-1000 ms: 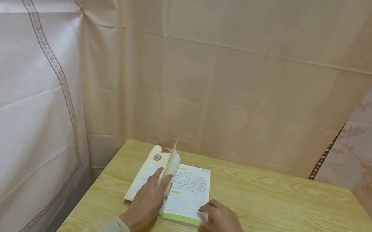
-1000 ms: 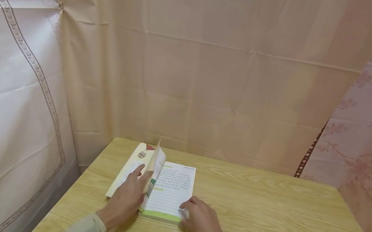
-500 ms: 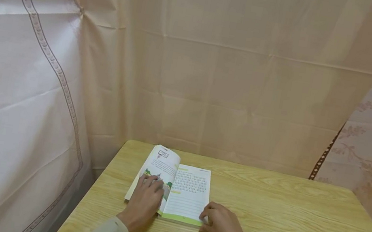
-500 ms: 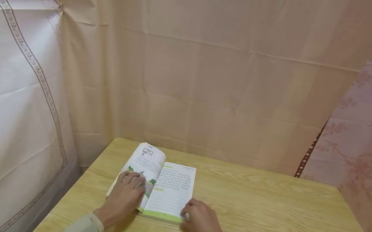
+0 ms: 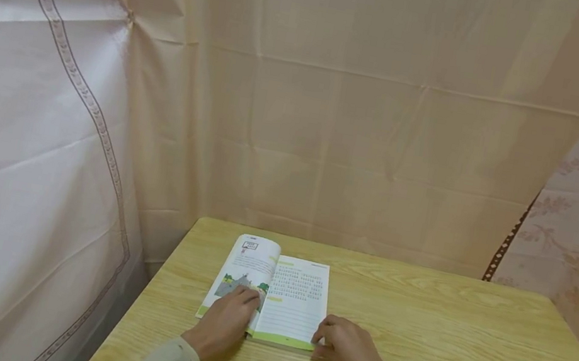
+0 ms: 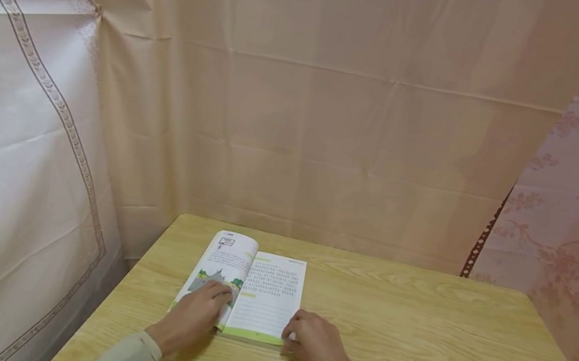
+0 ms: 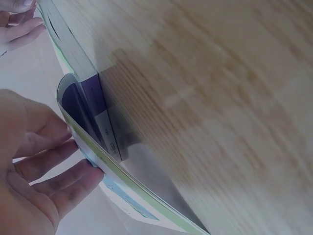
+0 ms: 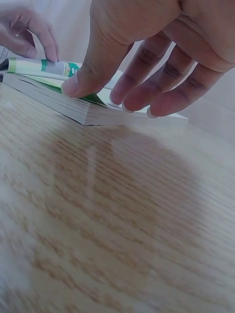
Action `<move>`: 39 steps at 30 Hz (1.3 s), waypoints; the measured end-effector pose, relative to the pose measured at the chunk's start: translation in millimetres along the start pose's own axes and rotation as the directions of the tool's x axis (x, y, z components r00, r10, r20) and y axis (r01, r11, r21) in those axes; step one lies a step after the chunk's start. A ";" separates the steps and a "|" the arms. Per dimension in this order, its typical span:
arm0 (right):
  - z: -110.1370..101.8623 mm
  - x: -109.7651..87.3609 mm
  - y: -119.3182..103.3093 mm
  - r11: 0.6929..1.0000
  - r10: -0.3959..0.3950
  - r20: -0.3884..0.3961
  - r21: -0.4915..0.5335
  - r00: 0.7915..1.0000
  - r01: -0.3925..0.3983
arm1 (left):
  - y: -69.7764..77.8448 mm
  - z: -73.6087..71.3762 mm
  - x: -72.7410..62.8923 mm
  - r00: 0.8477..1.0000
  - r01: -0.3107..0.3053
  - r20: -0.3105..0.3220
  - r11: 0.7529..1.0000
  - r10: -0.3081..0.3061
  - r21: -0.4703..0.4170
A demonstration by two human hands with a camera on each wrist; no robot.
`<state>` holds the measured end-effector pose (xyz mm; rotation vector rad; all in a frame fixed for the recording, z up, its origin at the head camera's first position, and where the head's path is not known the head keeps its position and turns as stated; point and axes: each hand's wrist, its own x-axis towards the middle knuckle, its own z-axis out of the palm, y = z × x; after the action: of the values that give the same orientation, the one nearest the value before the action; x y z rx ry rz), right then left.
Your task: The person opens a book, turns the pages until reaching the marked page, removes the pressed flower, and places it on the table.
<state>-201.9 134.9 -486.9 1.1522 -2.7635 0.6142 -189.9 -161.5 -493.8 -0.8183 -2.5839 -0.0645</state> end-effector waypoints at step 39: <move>-5.1 6.5 -8.5 1.000 0.001 -0.384 -0.012 0.923 -0.006 | 18.2 4.2 6.1 0.994 0.084 0.068 0.995 -0.087 0.050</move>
<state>-201.0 127.2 -477.9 0.9075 -2.4316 0.7316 -185.8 -142.5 -496.6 -0.7047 -2.6750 -0.0007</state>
